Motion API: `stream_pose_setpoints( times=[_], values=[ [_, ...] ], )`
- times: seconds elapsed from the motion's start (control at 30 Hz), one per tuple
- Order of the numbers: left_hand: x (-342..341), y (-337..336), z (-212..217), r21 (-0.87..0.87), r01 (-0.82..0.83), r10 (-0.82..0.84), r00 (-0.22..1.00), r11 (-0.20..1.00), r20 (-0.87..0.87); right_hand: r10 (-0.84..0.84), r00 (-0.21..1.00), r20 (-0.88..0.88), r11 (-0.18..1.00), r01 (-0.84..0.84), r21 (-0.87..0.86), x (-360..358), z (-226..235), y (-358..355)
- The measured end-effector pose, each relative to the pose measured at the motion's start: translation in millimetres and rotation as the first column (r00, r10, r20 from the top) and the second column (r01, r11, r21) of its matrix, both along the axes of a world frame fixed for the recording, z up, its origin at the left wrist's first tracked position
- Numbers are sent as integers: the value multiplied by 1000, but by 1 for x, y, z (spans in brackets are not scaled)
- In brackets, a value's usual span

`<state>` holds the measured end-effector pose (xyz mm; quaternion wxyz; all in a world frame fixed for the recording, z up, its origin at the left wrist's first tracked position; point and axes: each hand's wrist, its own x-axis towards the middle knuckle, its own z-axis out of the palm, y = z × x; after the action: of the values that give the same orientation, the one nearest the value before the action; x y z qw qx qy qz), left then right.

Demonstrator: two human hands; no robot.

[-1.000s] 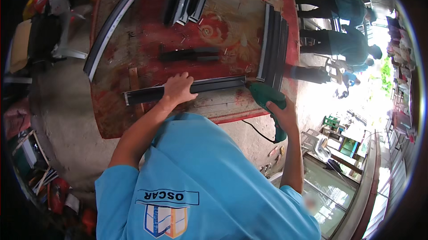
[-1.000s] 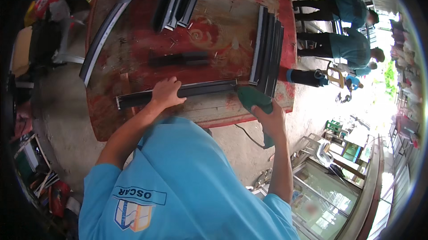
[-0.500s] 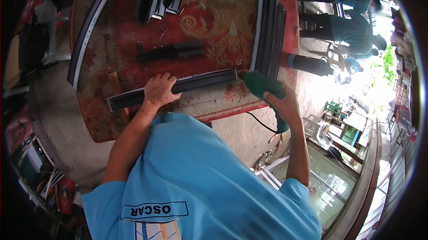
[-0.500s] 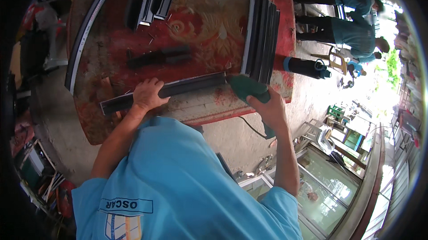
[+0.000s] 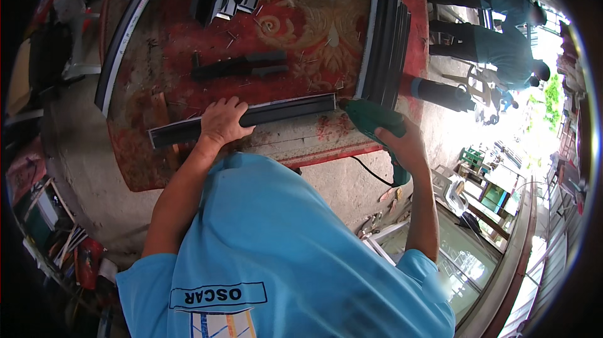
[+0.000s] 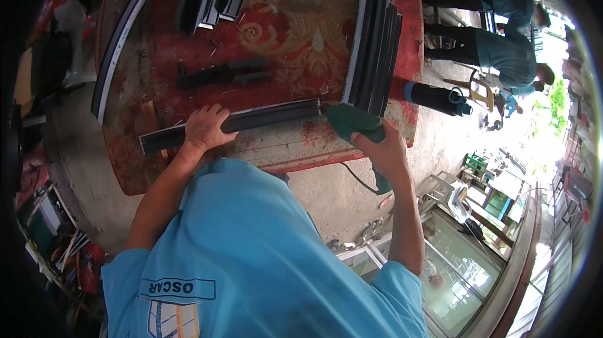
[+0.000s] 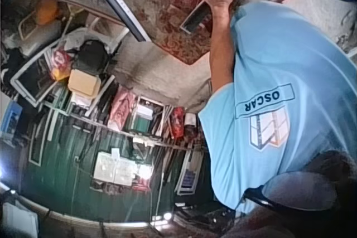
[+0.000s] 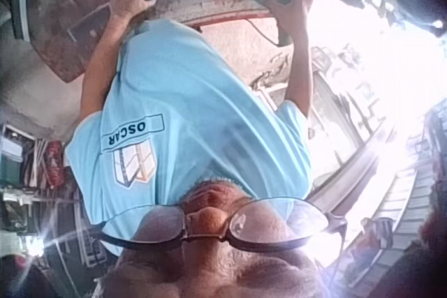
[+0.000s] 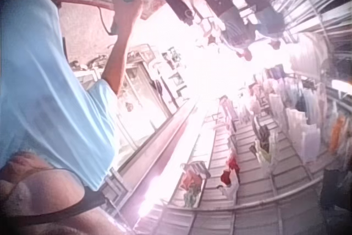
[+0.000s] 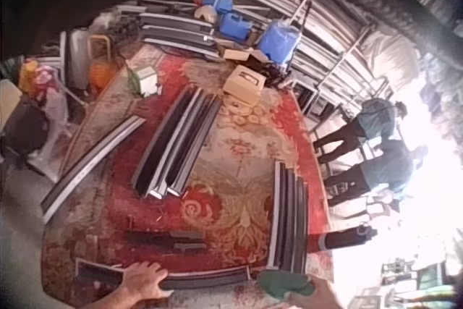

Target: Drilling and assembling metal window or door frame components on a workshop table.

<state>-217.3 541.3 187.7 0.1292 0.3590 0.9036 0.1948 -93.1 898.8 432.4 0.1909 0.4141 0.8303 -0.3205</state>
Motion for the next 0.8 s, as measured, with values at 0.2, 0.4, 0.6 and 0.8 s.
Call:
stream_pose_setpoints(
  times=[0.2,0.4,0.6,0.8],
  values=[
    [-2,1,2,12,-1,1,1000,1000,-1,7,1000,-15,1000,-7,7,-3,4,-3],
    [-2,0,2,23,7,-8,1000,1000,2,20,999,-25,1000,-19,3,-1,2,-2],
    [-1,0,2,12,5,-5,1000,1000,11,15,1000,-9,1000,-15,9,-4,4,-5],
    [-1,0,2,25,6,-6,1000,1000,3,28,999,-30,1000,-28,8,-4,5,-7]
  ],
)
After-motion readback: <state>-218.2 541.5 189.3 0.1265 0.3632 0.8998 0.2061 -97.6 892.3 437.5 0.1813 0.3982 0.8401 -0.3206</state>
